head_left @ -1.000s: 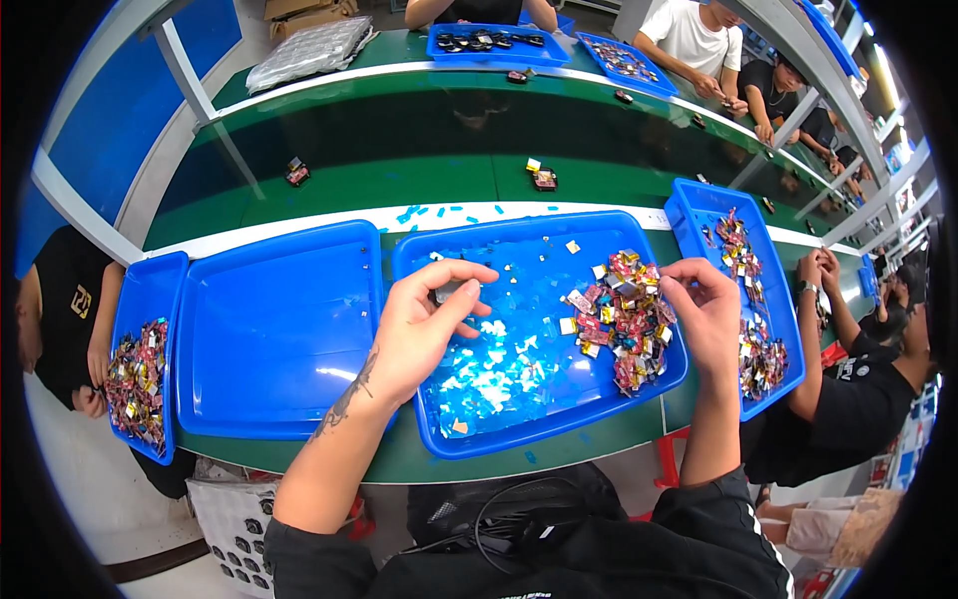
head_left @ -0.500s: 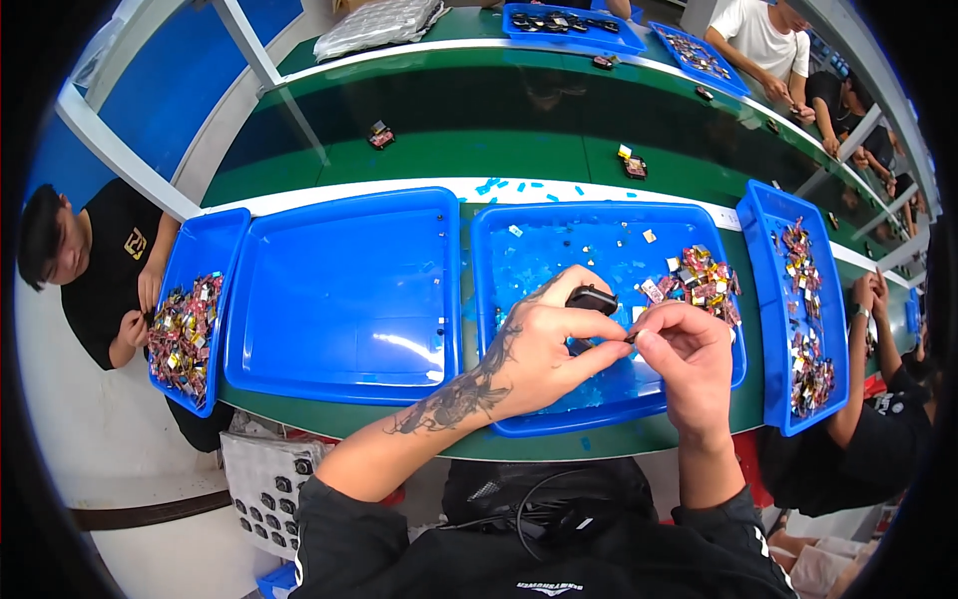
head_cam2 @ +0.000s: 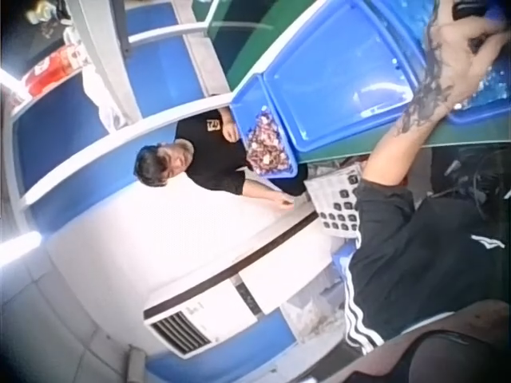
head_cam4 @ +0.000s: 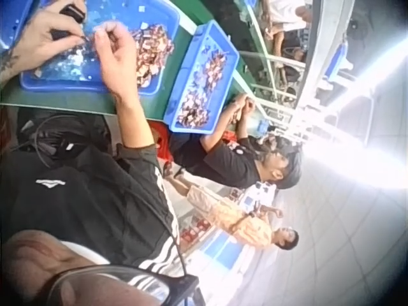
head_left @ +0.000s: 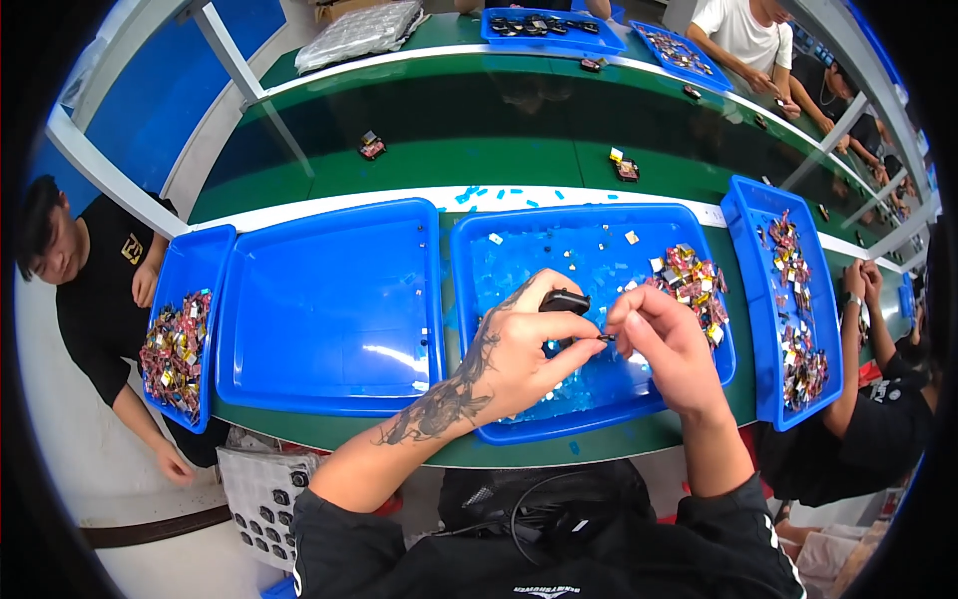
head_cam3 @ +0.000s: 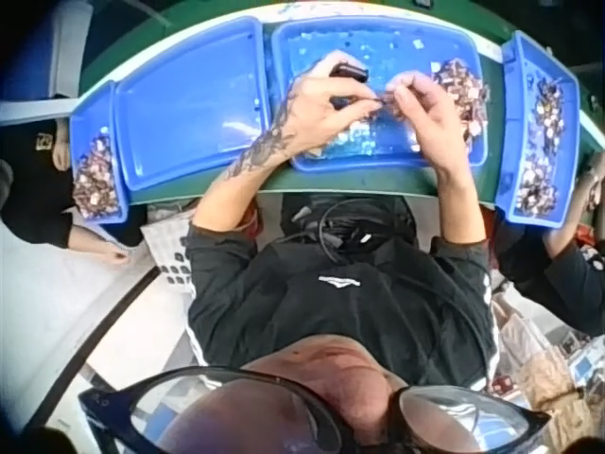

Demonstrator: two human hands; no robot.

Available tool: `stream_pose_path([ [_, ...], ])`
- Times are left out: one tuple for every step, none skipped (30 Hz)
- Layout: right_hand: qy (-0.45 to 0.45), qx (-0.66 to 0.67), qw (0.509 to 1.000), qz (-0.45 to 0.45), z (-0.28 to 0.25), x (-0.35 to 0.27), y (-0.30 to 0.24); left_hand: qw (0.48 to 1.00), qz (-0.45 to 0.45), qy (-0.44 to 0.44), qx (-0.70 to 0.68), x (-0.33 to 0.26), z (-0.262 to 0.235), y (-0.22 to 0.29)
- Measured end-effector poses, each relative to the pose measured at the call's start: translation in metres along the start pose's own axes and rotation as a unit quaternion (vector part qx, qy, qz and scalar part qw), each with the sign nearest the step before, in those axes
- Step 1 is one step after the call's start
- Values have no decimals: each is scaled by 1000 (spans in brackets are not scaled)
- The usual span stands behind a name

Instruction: Assembling small electronic components or cases at a workstation and then organizing trays into a storage bin.

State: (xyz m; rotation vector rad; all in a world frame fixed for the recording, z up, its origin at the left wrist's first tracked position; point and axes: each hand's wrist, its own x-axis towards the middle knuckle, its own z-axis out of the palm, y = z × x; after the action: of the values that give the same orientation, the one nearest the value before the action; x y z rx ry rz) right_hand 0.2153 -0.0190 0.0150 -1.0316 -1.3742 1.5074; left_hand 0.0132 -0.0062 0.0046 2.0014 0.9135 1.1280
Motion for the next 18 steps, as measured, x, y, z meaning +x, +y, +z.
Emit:
stream_pose_path([
  [33, 2, 999, -12, 9, -3, -7, 1000, -17, -3, -17, 0, 0, -1],
  [34, 3, 999, -13, 7, -5, -7, 1000, -16, -5, -16, 0, 1, -1],
  [18, -21, 1000, -12, 2, -7, -6, 1000, -18, -7, -15, 0, 1, -1],
  [3, -45, 999, -9, -1, -9, -6, 1000, -22, -10, -14, 0, 2, -1],
  [5, -44, 999, -9, -3, -9, -6, 1000, -21, -13, -13, 0, 2, -1],
  [-14, -29, 999, 11, -4, -8, -6, 1000, -12, -22, -3, 0, 1, 1],
  [-33, -14, 999, 32, -7, -5, -7, 999, -3, -32, 7, 0, 1, 1],
  [-51, 0, 997, 52, -10, -2, -8, 999, -3, -35, 6, 0, 1, 2],
  [-94, 57, 991, 73, -13, 3, -4, 999, 11, -33, 33, 0, 0, 2],
  [-90, 56, 992, 73, -14, 5, -2, 997, 27, -32, 57, 1, 0, 3],
  [-89, 80, 987, 106, -11, 7, 0, 998, 1, -38, 49, 1, 0, 6],
  [-88, 104, 981, 139, -8, 8, 2, 998, 3, -40, 47, 1, 1, 6],
  [-86, 56, 989, 103, -6, 8, 5, 998, -1, -32, 45, 1, 1, 5],
  [-86, 55, 990, 102, -3, 5, 5, 999, -5, -25, 43, 1, 1, 4],
  [-57, 54, 994, 73, -1, 1, 2, 999, -4, -25, 43, 1, 1, 3],
  [-31, 53, 997, 43, 2, -1, 0, 999, -15, -29, 16, 1, 1, 2],
  [-17, 32, 999, 31, 2, -2, -6, 999, -27, -34, -12, 1, 0, 1],
  [-19, 33, 999, 30, 2, -4, -9, 999, -28, -32, -10, 0, 0, 1],
])
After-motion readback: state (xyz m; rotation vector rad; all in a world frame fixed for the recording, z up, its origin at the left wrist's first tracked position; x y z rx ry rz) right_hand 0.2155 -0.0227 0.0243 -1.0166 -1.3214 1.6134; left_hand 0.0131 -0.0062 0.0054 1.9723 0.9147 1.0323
